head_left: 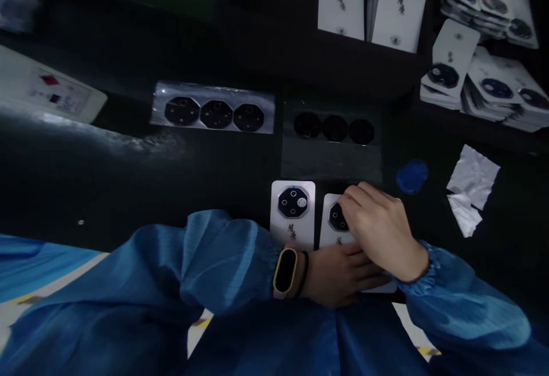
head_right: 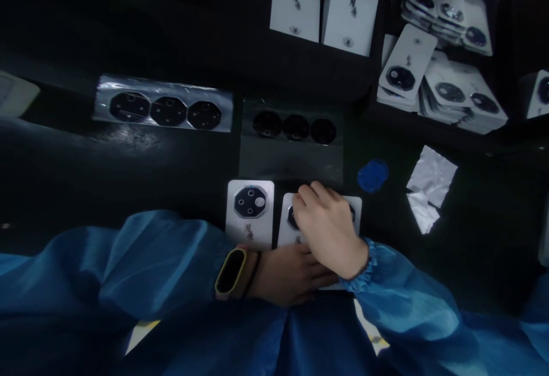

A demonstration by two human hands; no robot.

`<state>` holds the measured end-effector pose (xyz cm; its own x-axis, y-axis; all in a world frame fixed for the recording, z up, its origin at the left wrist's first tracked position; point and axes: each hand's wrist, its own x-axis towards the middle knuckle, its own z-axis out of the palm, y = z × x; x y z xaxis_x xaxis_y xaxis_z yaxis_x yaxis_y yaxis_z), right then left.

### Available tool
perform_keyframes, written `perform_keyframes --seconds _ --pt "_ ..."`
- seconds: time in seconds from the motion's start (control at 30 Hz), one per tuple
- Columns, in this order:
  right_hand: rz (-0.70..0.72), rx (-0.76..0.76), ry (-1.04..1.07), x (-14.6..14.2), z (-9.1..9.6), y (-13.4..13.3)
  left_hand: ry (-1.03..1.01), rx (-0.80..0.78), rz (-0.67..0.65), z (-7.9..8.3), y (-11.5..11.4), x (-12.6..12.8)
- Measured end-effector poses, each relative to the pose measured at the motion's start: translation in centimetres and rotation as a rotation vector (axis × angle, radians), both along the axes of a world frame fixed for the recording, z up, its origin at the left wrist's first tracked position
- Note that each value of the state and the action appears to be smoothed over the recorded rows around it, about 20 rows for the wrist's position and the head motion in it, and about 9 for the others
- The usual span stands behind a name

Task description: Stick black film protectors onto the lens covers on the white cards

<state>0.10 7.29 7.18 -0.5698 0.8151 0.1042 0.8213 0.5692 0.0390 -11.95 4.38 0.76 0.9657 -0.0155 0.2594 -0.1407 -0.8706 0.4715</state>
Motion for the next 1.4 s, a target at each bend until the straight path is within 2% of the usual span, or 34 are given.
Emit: perform_keyframes --seconds 0.23,0.67,0.97,1.2,1.4 --pt "-0.004 -0.023 -0.011 0.2 -0.1 0.4 -0.03 0.012 0.011 0.0 -0.1 0.0" --pt "0.012 -0.069 -0.056 0.0 0.1 0.6 0.051 0.009 -0.015 0.7 0.1 0.0" --pt "-0.062 -0.055 -0.011 1.0 0.0 0.7 0.064 0.085 -0.008 0.4 -0.1 0.0" --pt "-0.144 -0.138 0.174 1.7 -0.5 0.1 0.107 0.055 -0.036 0.7 0.1 0.0" --pt "-0.13 -0.095 0.129 1.2 -0.9 -0.3 0.12 0.044 -0.047 0.9 0.4 0.1"
